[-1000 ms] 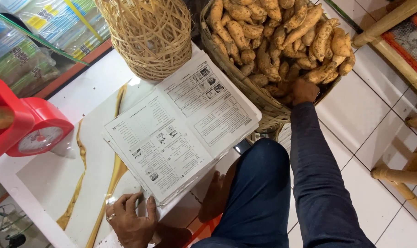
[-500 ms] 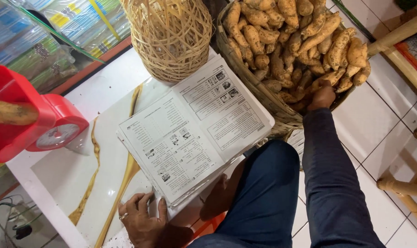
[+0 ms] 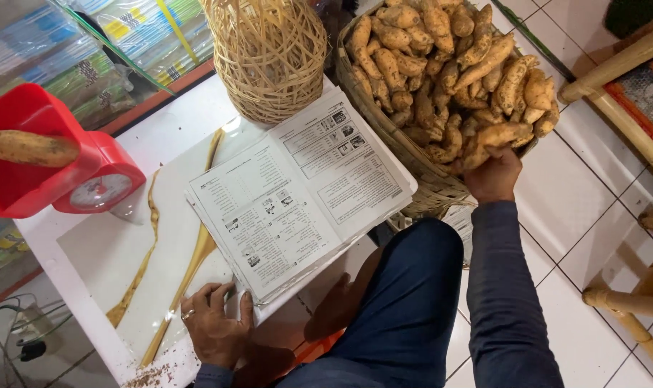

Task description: Inspecting sweet potatoes for quality and weighing them on a scale.

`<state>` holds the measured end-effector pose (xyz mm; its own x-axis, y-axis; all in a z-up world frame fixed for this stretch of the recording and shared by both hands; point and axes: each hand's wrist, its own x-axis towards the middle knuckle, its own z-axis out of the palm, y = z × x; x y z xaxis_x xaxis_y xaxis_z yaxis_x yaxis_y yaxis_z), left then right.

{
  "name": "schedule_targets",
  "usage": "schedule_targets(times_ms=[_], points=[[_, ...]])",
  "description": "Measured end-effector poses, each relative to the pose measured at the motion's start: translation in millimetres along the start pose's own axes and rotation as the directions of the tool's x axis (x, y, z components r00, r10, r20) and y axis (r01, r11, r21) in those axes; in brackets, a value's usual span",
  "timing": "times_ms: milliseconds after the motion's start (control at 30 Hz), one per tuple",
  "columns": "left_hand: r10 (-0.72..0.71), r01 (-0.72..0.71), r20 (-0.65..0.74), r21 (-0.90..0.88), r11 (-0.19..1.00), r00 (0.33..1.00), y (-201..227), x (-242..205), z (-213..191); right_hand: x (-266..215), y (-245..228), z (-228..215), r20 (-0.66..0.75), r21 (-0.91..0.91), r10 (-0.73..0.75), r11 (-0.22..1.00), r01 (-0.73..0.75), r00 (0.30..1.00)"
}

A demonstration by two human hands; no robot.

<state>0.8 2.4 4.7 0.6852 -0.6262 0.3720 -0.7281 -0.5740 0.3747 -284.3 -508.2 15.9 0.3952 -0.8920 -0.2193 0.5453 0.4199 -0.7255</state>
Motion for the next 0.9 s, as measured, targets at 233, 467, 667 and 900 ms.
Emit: schedule_targets(times_ms=[233, 467, 667, 900], points=[[-0.038, 0.038, 0.021, 0.006, 0.999, 0.999, -6, -3, 4, -76, 37, 43, -0.037, -0.202, 0.019, 0.979, -0.026, 0.999], [-0.156, 0.157, 0.019, -0.167, 0.973, 0.987, 37, 14, -21, -142, 71, 124, 0.375, -0.003, 0.054, 0.998, -0.057, 0.925], [0.023, 0.147, 0.238, -0.668, 0.730, 0.971, 113, 47, -56, -176, 95, 164, 0.405, -0.116, 0.101, 0.992, -0.058, 0.909], [0.182, -0.231, -0.159, -0.835, 0.499, 0.970, 156, 98, -62, -216, 131, 213, 0.570, -0.169, -0.013, 0.977, 0.133, 0.821]])
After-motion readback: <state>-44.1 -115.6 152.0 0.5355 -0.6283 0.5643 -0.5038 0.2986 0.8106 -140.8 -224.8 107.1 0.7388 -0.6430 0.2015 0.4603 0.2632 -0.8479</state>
